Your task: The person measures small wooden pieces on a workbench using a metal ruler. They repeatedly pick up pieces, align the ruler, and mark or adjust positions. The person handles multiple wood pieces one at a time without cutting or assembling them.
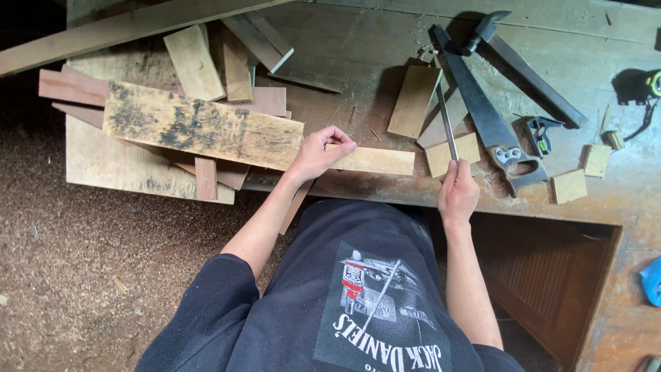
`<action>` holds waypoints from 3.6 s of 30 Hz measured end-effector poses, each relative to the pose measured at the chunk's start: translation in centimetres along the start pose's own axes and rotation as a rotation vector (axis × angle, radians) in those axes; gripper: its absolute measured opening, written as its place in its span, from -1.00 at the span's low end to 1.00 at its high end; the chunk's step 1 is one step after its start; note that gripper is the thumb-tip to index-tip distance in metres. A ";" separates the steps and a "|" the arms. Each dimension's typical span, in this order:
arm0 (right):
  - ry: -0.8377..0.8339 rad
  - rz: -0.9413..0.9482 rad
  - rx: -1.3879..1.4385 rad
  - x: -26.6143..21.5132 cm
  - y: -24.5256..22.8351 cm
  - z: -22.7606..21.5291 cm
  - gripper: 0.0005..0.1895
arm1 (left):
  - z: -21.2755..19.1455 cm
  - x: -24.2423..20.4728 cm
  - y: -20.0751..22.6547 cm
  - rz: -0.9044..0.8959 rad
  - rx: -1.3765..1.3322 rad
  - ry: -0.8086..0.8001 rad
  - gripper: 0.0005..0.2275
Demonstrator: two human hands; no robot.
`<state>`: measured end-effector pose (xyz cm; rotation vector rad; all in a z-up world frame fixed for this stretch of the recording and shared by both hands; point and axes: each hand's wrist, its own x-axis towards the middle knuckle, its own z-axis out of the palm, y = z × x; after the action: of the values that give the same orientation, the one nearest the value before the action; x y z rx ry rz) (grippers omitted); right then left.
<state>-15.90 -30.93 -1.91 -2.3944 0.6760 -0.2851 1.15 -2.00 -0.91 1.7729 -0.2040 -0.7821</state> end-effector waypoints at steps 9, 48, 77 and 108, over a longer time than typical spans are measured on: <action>-0.018 0.227 0.824 -2.4 3.2 -3.2 -0.80 | 1.9 2.8 0.6 0.069 -0.017 -0.007 -0.69; -0.279 0.625 1.348 -6.6 18.7 -11.1 -0.70 | 16.1 10.6 -0.1 0.379 1.102 0.171 -0.29; -0.691 0.493 1.206 0.9 22.9 -12.2 -0.67 | 22.1 6.4 0.2 0.127 1.014 0.387 -0.42; -0.713 0.310 0.954 5.9 14.3 -5.3 -0.69 | 15.0 -1.1 -0.2 0.261 0.820 0.593 -0.61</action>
<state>-18.51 -46.36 -6.49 -1.3046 0.4095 0.3184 -8.65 -13.21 -2.86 2.5909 -0.3788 0.0790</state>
